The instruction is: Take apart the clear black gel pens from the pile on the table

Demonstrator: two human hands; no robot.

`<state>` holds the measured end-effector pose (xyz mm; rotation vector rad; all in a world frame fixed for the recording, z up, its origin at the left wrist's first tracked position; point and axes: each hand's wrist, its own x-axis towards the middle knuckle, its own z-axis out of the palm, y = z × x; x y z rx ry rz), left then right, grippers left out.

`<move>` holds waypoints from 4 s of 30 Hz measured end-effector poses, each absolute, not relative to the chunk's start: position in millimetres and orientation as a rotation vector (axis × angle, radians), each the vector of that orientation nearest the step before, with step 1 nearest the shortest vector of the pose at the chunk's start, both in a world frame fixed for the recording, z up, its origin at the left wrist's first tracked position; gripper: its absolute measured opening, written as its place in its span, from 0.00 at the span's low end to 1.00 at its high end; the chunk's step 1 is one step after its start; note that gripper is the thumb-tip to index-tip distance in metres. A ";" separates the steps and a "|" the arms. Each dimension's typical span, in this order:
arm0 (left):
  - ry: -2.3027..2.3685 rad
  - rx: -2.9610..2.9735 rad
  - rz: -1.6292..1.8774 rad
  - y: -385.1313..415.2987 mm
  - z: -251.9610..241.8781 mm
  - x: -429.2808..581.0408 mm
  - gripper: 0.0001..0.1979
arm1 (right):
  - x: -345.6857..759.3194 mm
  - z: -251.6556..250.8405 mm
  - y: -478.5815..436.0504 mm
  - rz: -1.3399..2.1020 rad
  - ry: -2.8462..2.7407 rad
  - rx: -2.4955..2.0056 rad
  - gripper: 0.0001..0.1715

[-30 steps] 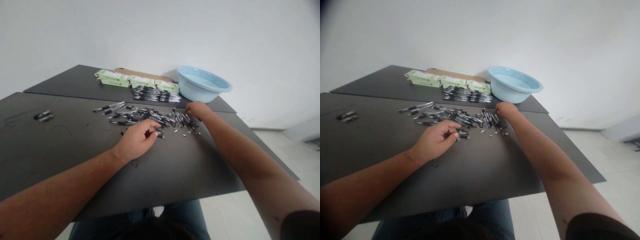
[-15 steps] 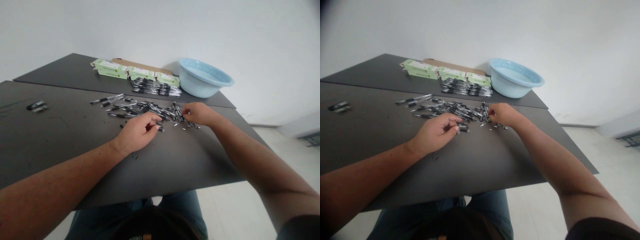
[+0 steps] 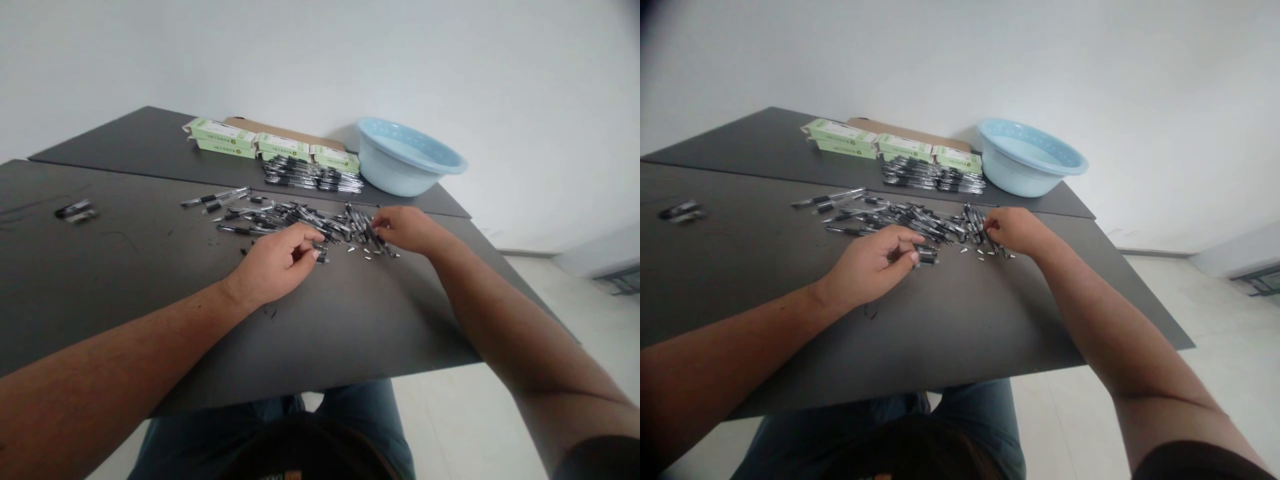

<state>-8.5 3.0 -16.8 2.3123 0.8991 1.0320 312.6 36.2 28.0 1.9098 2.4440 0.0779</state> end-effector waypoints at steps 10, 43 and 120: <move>0.911 2.305 1.007 5.1 -19.3 -8.8 0.12 | 344.1 19.6 96.8 0.152 2.248 2.028 0.17; 0.841 2.368 1.008 5.6 -19.2 -7.6 0.11 | 280.7 26.1 6.8 -0.264 2.459 1.813 0.11; 0.858 2.435 0.862 7.2 -18.2 -7.2 0.13 | 363.2 21.9 6.2 -0.177 1.993 2.428 0.11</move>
